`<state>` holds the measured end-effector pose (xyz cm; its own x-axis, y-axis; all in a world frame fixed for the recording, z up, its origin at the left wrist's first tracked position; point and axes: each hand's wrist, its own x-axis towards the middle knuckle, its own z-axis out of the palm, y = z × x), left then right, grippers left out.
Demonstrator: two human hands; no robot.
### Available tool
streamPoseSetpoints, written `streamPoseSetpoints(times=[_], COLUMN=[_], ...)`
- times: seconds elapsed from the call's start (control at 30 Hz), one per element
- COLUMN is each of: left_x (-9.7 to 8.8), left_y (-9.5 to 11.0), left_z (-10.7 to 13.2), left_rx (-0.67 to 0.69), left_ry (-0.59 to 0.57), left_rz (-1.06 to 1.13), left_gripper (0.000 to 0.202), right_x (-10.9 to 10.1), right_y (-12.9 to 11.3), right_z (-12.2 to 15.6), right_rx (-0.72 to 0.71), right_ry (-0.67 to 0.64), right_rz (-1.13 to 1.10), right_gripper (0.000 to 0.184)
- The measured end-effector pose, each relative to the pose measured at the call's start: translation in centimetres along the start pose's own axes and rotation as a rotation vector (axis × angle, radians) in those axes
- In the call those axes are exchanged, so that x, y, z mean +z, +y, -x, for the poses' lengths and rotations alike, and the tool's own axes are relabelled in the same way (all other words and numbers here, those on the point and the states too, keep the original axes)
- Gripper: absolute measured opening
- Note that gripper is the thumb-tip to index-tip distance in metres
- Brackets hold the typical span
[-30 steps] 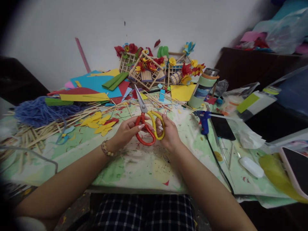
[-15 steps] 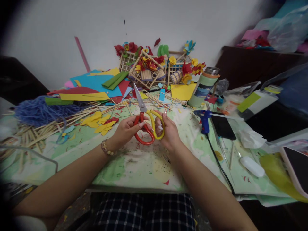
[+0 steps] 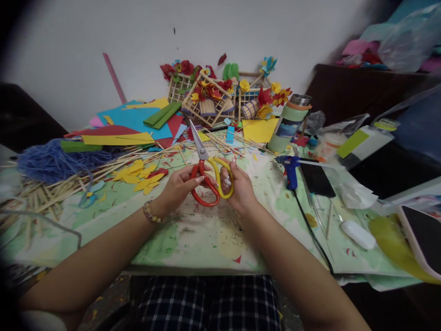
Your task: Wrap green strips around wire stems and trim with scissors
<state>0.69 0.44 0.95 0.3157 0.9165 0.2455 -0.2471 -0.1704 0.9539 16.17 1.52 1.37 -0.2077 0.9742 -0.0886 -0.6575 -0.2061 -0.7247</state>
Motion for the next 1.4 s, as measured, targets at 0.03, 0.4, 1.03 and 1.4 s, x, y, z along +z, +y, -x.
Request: streamPoseSetpoints(times=[0.03,0.4,1.03,1.4], left_x=[0.0,0.2,0.4,-0.2], left_y=[0.0,0.1,-1.7,-1.3], left_z=[0.0,-0.1,-0.4,-0.4], left_rx=[0.002,-0.013,-0.090,-0.045], left_ry=[0.000,-0.003,0.171,0.120], left_rz=[0.002,0.005,0.018,0.035], left_gripper=[0.028,0.020,0.041,0.020], right_x=[0.0,-0.4,-2.4,-2.1], right_y=[0.0,0.2,0.8,1.0], right_z=[0.0,-0.2,-1.5,-1.8], right_rx=[0.000,-0.024,-0.728,-0.381], right_ry=[0.004,-0.024,0.144,0.021], right_rz=[-0.007,0.019,1.020,0.735], right_gripper=[0.022,0.022,0.026,0.033])
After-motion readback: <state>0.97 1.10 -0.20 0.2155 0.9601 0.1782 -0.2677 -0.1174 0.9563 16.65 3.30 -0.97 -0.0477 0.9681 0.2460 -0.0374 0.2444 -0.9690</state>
